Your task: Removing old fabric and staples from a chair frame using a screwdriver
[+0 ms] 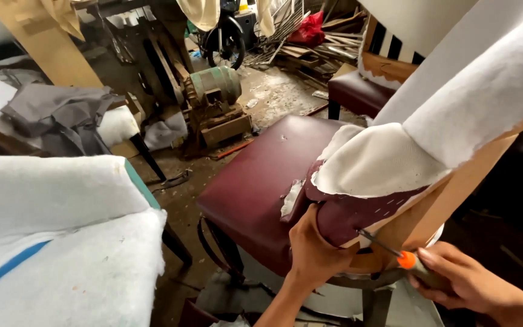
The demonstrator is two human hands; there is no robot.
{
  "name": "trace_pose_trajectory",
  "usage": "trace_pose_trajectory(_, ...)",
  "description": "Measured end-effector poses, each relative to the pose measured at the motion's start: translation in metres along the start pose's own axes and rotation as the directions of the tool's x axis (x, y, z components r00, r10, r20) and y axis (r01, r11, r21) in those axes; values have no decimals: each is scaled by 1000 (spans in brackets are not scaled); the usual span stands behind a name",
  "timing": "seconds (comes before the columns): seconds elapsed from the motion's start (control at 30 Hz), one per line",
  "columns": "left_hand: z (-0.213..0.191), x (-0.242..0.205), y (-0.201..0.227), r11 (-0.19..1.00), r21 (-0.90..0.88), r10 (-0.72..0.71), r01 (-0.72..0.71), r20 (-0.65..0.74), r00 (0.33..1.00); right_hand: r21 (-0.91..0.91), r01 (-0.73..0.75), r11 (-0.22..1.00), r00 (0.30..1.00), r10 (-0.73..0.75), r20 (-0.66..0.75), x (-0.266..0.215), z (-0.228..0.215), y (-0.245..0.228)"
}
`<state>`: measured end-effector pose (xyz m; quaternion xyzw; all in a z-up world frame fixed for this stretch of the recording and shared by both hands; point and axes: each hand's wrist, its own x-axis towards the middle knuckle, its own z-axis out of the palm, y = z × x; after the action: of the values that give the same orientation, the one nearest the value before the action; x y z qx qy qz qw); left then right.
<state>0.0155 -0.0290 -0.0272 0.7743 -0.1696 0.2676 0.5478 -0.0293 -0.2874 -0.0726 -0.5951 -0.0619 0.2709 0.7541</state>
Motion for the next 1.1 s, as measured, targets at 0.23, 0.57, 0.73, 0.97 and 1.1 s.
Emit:
trace_pose_trajectory(0.23, -5, 1, 7, 1000, 12, -21, 21, 15, 1000, -975, -137, 174, 506, -834, -220, -72, 52, 11)
trace_pose_trajectory(0.57, -43, 20, 29, 998, 59, -35, 23, 208, 977, -979, -160, 125, 265, -950, -165, -78, 124, -12)
trace_pose_trajectory(0.73, -43, 37, 27, 985, 133, -160, 114, 413, 897, -967, -255, 31, 251, -963, -97, -75, 135, -5)
trace_pose_trajectory(0.97, -46, 32, 7, 998, 28, -56, 50, 359, 932, -865, -378, -330, 406, -899, 166, -76, 169, -16)
trace_pose_trajectory(1.1, -52, 29, 9, 996, -3, -84, 91, 352, 932, -902, -428, 54, 197, -969, -151, -56, 214, -3)
